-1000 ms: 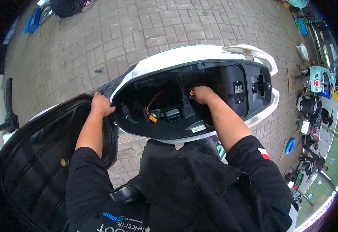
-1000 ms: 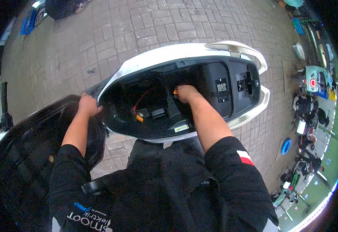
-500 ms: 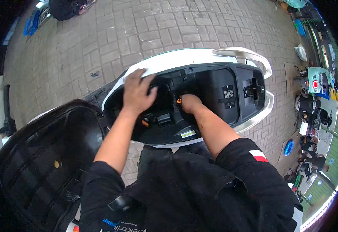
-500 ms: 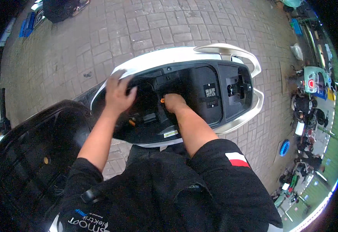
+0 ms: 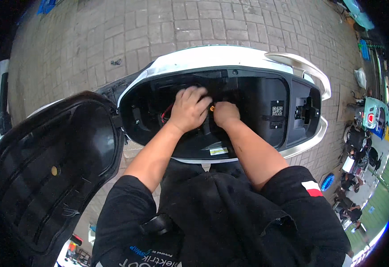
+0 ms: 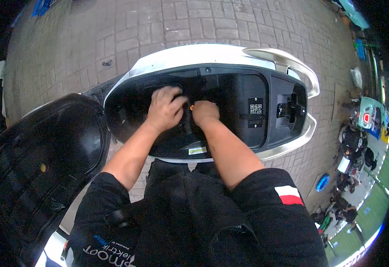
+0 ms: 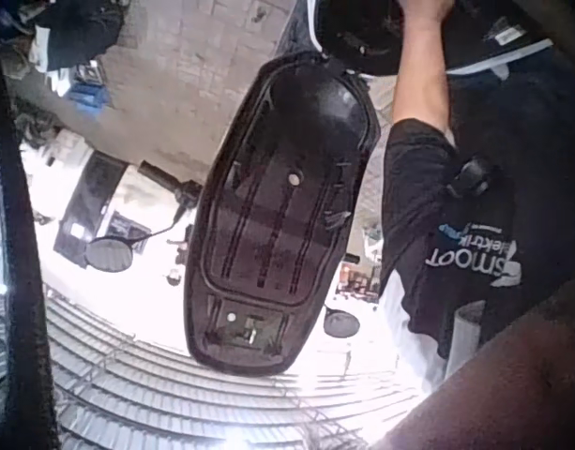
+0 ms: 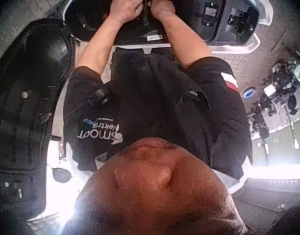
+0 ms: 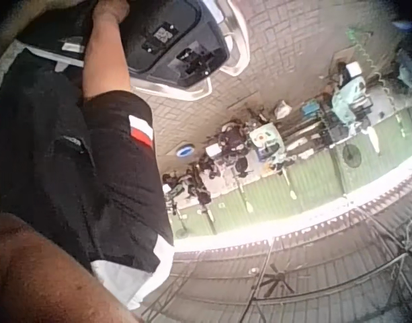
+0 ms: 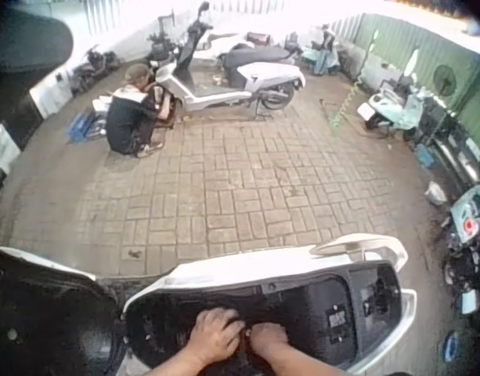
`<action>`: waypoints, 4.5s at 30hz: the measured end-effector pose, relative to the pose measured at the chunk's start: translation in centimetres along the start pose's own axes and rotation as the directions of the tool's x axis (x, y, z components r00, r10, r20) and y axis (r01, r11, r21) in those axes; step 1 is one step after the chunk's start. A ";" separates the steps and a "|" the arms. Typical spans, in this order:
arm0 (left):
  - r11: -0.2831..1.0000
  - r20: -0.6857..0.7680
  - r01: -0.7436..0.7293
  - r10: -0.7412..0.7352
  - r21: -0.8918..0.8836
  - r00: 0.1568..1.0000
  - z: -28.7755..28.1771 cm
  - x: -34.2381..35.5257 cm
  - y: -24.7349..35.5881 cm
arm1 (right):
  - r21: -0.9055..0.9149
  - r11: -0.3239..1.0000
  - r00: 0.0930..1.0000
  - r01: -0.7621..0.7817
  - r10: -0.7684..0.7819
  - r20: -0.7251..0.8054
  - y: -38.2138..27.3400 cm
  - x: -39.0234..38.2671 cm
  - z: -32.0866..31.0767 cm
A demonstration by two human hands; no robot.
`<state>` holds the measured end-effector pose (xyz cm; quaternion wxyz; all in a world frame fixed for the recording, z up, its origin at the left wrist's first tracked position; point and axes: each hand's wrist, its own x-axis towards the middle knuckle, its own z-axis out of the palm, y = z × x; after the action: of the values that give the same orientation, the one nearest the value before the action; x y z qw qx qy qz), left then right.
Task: The person places a brown seat onto the frame of a white electric scooter, opens the compartment, and uses a screwdriver to secure internal electrical connections and wiring.
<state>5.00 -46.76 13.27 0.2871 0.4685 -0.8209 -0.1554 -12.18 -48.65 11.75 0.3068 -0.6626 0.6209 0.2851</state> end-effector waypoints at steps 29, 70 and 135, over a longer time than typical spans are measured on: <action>0.784 0.506 0.589 -0.433 -0.197 0.746 6.7 -1.6 0.3 | -0.140 0.923 0.933 0.359 -0.354 0.060 2.7 2.7 -3.8; 0.602 0.581 0.798 -0.654 0.012 0.484 6.9 1.5 3.8 | -0.146 0.780 0.573 0.608 -0.559 -0.599 7.0 -10.7 -14.8; 0.942 0.795 0.000 -0.283 0.335 0.536 9.5 5.5 4.3 | 0.674 0.551 0.777 0.492 0.071 -0.625 30.9 -9.3 -10.1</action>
<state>-5.93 -49.38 9.86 -0.2239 0.4409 -0.8301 -0.2578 -43.67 -51.53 23.73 0.4002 -0.5736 0.6525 -0.2916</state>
